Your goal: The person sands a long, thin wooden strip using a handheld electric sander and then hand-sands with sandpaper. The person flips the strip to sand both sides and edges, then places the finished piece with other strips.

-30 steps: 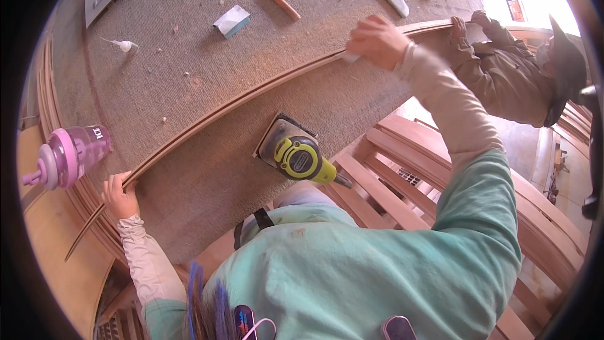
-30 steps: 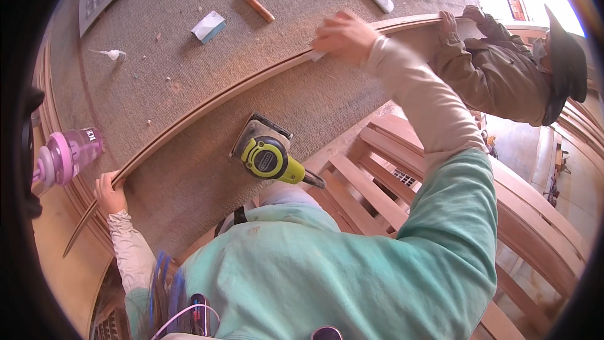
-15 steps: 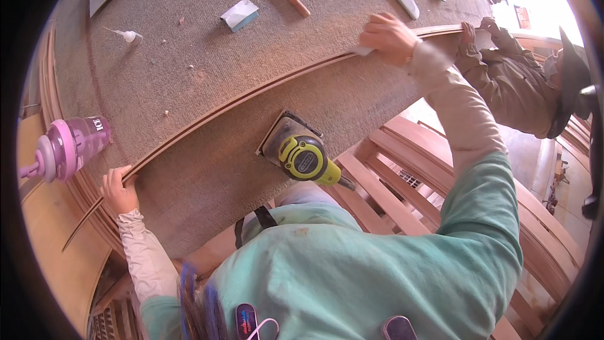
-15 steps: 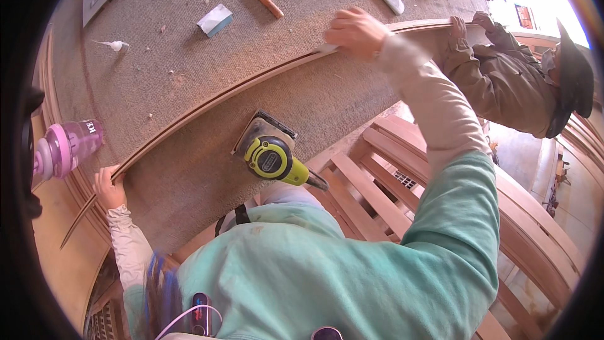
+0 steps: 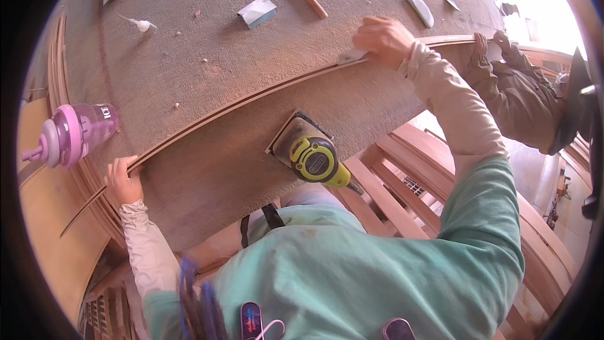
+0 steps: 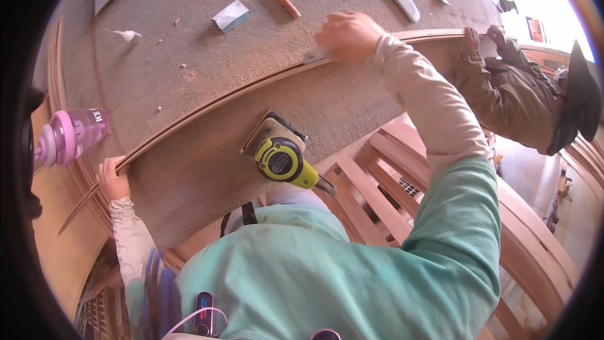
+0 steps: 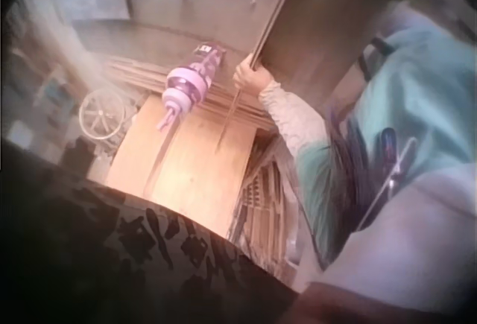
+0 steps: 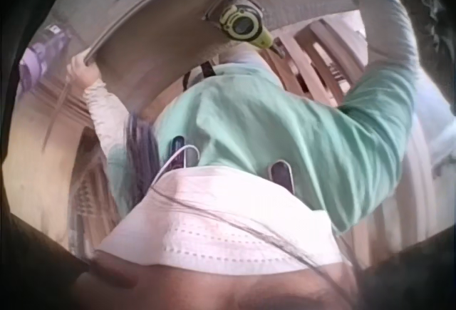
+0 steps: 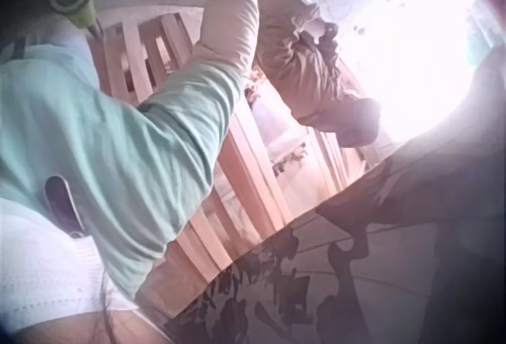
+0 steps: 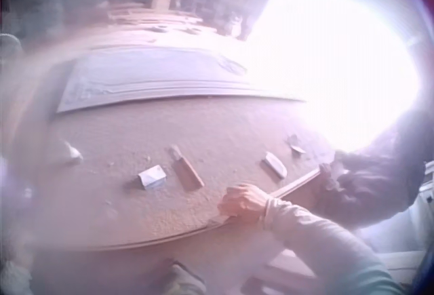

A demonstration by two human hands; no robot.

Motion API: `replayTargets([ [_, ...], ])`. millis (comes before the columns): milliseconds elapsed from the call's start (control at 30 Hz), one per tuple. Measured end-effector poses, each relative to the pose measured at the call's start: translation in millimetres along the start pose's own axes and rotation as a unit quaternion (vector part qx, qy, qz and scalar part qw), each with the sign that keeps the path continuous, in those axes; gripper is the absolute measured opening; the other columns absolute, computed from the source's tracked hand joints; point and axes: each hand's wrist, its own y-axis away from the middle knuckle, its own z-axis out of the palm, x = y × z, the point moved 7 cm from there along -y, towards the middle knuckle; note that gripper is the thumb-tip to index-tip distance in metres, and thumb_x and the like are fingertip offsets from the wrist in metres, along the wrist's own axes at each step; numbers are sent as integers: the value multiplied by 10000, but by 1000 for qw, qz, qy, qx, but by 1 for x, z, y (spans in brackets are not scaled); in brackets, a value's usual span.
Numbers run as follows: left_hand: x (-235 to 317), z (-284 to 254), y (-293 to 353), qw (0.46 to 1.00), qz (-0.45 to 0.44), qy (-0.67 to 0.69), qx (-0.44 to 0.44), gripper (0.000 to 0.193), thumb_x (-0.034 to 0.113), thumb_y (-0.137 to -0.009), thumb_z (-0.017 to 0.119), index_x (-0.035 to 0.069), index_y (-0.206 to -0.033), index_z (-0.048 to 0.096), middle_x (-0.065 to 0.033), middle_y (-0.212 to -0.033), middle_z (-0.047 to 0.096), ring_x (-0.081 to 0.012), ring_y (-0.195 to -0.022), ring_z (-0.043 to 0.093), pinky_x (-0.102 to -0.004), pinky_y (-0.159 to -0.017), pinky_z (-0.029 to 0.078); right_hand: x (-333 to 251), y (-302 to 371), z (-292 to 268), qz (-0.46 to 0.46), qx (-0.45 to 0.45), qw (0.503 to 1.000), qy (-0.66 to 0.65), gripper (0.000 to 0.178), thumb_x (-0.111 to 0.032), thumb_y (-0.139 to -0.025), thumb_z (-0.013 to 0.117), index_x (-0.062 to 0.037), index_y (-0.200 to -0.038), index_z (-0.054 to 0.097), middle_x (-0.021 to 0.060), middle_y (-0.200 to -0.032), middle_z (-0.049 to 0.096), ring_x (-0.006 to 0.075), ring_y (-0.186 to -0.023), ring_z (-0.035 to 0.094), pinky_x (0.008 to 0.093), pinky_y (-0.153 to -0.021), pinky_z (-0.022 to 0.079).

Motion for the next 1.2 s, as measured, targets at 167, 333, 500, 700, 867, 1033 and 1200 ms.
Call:
replayTargets([
  [167, -2, 1, -1, 1000, 1, 0, -3, 253, 362, -803, 705, 180, -976, 674, 2, -913, 635, -253, -906, 586, -396, -765, 413, -56, -60, 4, -104, 125, 984, -74, 186, -199, -729, 789, -148, -793, 623, -5, -762, 647, 180, -793, 644, 348, -751, 563],
  [333, -1, -1, 4, 1000, -18, 1, -10, 247, 314, -779, 734, 183, -979, 673, 3, -910, 634, -253, -905, 585, -394, -767, 414, -14, -25, 8, -3, -48, 999, -17, 151, -259, -830, 748, -177, -879, 631, -26, -854, 665, 194, -896, 658, 369, -784, 580],
  [500, 5, -4, 0, 1000, -10, 5, 8, 263, 236, -738, 768, 185, -979, 675, 3, -897, 631, -254, -894, 582, -395, -762, 412, -71, -90, 23, -106, 96, 986, -85, 164, -206, -778, 775, -153, -849, 637, -3, -798, 662, 201, -841, 665, 342, -675, 598],
  [700, 9, -8, 2, 999, -3, 20, 27, 273, 176, -694, 786, 184, -941, 670, 21, -856, 626, -243, -835, 574, -395, -733, 394, -95, -124, 26, -134, 75, 984, -93, 209, -320, -832, 763, -162, -824, 627, -13, -744, 659, 190, -777, 675, 342, -664, 592],
  [867, 13, -11, -1, 999, -12, 30, 37, 257, 163, -689, 784, 178, -917, 666, 37, -854, 628, -228, -827, 571, -379, -738, 389, -74, -93, 25, -118, 46, 987, -99, 182, -313, -847, 743, -163, -811, 647, -19, -766, 677, 179, -797, 679, 353, -696, 599],
  [1033, 10, -9, -4, 999, -9, 25, 47, 254, 143, -675, 789, 184, -889, 659, 52, -840, 619, -214, -814, 566, -360, -711, 368, -177, -219, 36, -104, 7, 975, -195, 107, -215, -833, 753, -166, -807, 662, -6, -764, 683, 209, -772, 680, 346, -703, 606],
  [1200, 10, -10, -1, 998, -10, 35, 48, 236, 198, -688, 797, 191, -881, 661, 59, -829, 613, -207, -812, 571, -363, -694, 367, -118, -149, 38, -81, -54, 991, -96, 181, -338, -899, 689, -163, -894, 643, 16, -821, 691, 215, -863, 691, 370, -757, 590],
])
